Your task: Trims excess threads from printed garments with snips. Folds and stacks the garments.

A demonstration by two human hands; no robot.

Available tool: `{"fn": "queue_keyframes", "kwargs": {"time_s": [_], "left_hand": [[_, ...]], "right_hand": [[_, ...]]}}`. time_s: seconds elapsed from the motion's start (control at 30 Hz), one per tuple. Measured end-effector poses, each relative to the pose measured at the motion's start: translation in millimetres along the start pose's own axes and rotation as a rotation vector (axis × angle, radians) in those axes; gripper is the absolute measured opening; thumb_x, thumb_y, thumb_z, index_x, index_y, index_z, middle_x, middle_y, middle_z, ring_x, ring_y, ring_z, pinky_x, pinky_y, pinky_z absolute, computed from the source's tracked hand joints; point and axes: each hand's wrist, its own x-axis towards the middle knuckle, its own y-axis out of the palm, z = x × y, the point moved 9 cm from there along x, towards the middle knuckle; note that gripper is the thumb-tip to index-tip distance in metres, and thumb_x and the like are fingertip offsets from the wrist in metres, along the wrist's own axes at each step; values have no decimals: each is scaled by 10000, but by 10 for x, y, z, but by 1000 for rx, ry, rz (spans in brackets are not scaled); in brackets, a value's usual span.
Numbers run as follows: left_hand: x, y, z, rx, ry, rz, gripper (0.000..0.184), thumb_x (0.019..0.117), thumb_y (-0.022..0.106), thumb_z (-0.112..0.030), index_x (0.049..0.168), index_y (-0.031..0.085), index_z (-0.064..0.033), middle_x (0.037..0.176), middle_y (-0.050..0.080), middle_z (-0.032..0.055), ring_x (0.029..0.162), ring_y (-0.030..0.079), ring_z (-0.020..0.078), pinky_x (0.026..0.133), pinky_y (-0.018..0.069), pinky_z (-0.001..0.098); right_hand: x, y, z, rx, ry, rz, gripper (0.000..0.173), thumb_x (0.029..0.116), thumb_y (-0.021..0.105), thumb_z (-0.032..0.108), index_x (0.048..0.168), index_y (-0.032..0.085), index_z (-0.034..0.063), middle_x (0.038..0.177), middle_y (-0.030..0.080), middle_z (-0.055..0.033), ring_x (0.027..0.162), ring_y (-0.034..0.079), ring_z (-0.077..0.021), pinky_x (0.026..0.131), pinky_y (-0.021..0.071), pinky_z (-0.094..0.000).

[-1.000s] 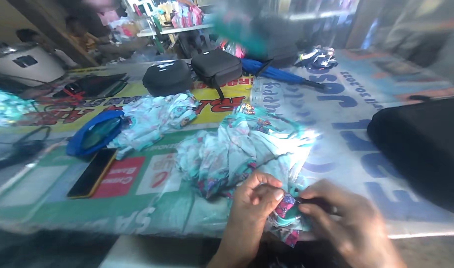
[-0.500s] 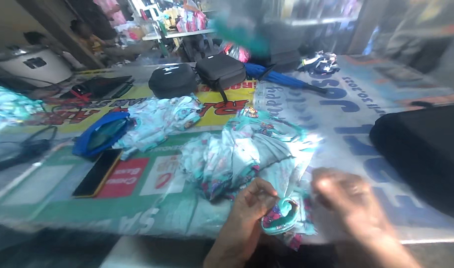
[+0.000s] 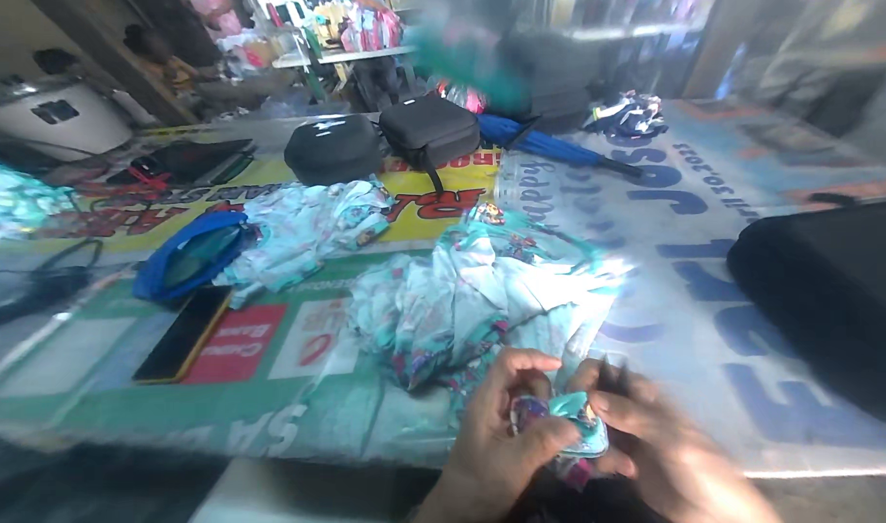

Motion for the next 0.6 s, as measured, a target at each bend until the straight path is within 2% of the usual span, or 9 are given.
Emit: {"fn": "queue_keyframes", "kwargs": {"time_s": [0.07, 0.13, 0.17, 0.27, 0.33, 0.4, 0.43, 0.5, 0.6], "left_hand": [[0, 69, -49, 97, 19, 21, 283, 928, 724, -145, 1150, 608, -13, 1001, 660, -6, 911, 631, 2, 807, 551, 165], [9, 78, -45, 76, -23, 17, 108, 949, 676, -99, 1007, 646, -13, 898, 655, -19, 828, 623, -27, 739, 534, 135], [13, 74, -19, 28, -58, 25, 85, 979, 628, -107, 972, 662, -29, 859, 635, -45, 793, 598, -47, 710, 508, 118], [5, 68, 102, -122, -155, 29, 204, 1046, 532, -181, 923, 672, -97, 767, 578, -104, 690, 532, -64, 623, 444, 107], [8, 60, 126, -139, -166, 4, 236, 1067, 494, -185, 950, 678, -94, 809, 602, -90, 704, 550, -47, 629, 460, 116], [13, 28, 121, -138, -157, -23, 271, 1081, 443, -160, 1057, 700, -76, 963, 661, -55, 808, 601, -12, 714, 518, 153], [18, 17, 121, -137, -151, -33, 268, 1081, 433, -151, 1106, 689, -76, 973, 642, -54, 805, 583, -6, 716, 507, 160], [21, 3, 124, -149, -150, -56, 253, 1079, 435, -148, 1162, 666, -84, 878, 592, -66, 716, 535, -5, 649, 476, 157], [9, -18, 120, -188, -166, -74, 276, 1086, 403, -157, 1216, 633, -77, 755, 552, -71, 649, 520, 8, 608, 469, 167]], "right_hand": [[-4, 6, -1, 4, -6, -7, 116, 986, 654, 199, 1023, 720, 111, 810, 666, 35, 570, 543, 26, 488, 440, -128], [-5, -2, 3, -2, -11, -1, 102, 996, 637, 187, 1023, 702, 114, 811, 657, 37, 561, 534, 32, 471, 430, -120], [-8, -5, 2, -8, -11, 8, 104, 1002, 628, 186, 1033, 696, 113, 812, 653, 37, 556, 526, 37, 463, 421, -116], [-24, -18, -25, -2, 2, -6, 106, 1002, 629, 184, 1039, 696, 110, 789, 648, 40, 539, 506, 45, 454, 404, -111], [-26, -42, -38, 16, 6, -21, 99, 997, 633, 180, 1023, 696, 109, 771, 637, 37, 528, 500, 42, 444, 405, -116], [-30, -64, -57, 30, 14, -31, 97, 990, 634, 171, 1018, 702, 107, 766, 638, 33, 517, 499, 39, 434, 404, -118], [-32, -69, -66, 32, 17, -25, 104, 995, 629, 171, 1024, 701, 103, 770, 637, 32, 517, 496, 38, 436, 402, -119], [-36, -77, -75, 31, 20, -27, 106, 1000, 624, 178, 1025, 696, 103, 774, 638, 32, 519, 498, 36, 439, 407, -121], [-39, -89, -74, 5, 16, -27, 112, 997, 635, 206, 1028, 691, 114, 785, 636, 31, 524, 499, 31, 440, 409, -124]]}}
